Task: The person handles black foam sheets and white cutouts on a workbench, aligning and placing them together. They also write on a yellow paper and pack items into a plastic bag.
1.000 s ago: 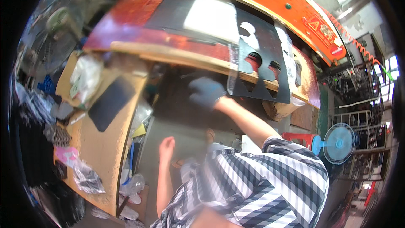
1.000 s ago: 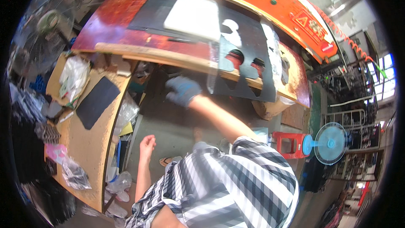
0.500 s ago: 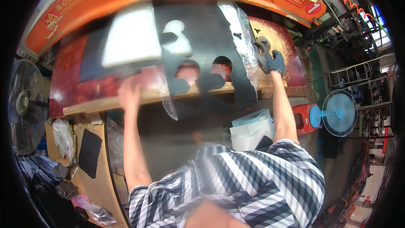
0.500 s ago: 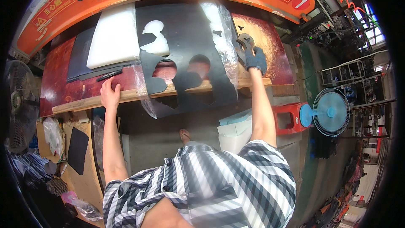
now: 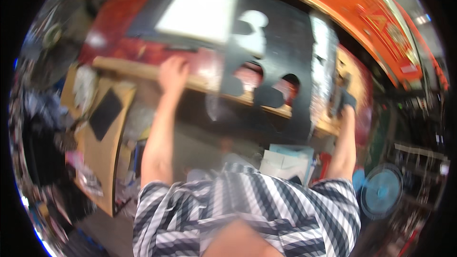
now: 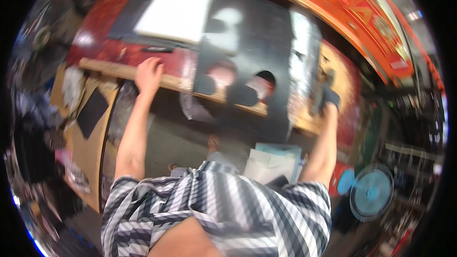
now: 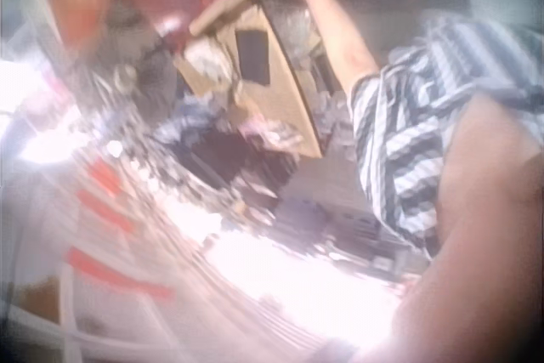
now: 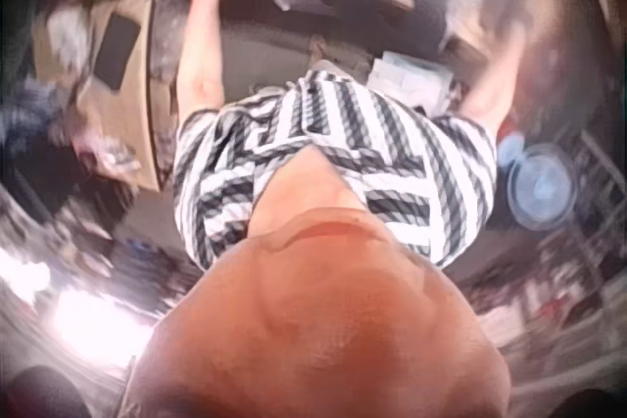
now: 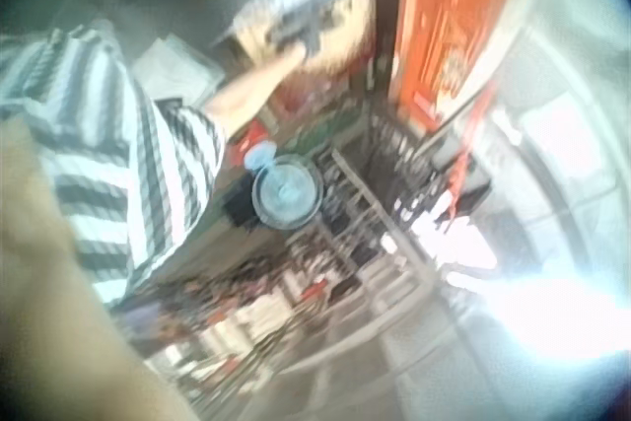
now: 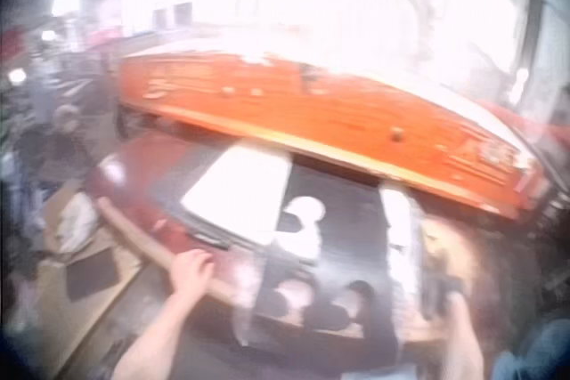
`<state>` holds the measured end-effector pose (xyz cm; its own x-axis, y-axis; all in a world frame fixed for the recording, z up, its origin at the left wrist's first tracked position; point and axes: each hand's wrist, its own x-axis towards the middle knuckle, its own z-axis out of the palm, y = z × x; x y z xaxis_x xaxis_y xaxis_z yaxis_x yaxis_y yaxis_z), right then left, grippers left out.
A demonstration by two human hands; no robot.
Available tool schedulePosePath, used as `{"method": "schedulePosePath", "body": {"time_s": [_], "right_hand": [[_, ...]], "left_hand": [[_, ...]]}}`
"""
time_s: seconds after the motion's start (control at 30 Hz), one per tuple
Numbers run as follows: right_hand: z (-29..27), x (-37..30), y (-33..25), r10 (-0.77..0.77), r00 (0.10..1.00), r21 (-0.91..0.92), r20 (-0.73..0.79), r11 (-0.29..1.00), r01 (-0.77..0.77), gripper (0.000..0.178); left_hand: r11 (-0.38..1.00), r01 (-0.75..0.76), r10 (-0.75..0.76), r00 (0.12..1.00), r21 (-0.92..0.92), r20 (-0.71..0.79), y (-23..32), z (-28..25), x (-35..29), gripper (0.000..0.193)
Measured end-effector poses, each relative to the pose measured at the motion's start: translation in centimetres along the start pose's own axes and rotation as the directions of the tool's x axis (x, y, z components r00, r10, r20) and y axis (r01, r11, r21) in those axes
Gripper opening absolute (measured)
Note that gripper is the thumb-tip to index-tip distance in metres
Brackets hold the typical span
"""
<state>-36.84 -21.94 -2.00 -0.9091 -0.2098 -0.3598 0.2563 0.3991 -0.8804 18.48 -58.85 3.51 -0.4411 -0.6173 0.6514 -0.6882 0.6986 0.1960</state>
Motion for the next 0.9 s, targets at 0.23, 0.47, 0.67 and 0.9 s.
{"method": "schedulePosePath", "body": {"time_s": [0.23, 0.47, 0.67, 0.9], "right_hand": [[0.8, -18.5, -1.2, -0.309, 0.886, 0.937, 0.345, 0.166, -0.307, 0.022], [2.1, -26.6, -2.0, -0.852, 0.321, 0.668, 0.413, 0.044, -0.743, 0.025], [3.0, -29.9, -2.9, -0.751, 0.568, 0.841, 0.336, -0.032, -0.541, 0.036], [4.6, -32.2, -3.5, -0.664, 0.685, 0.903, 0.3, -0.033, -0.428, 0.044]], "left_hand": [[0.997, 0.081, -0.081, 0.997, 0.006, 0.017, -4.4, -5.4, -2.6, 0.033], [0.88, 0.147, -0.157, 0.988, -0.452, 0.017, -5.7, -6.4, 0.8, 0.028], [0.778, -0.04, 0.04, 0.999, -0.627, -0.015, -2.7, -3.3, 14.2, 0.028], [0.771, -0.532, 0.443, 0.843, -0.35, -0.305, 8.4, -3.4, 28.5, 0.035]]}}
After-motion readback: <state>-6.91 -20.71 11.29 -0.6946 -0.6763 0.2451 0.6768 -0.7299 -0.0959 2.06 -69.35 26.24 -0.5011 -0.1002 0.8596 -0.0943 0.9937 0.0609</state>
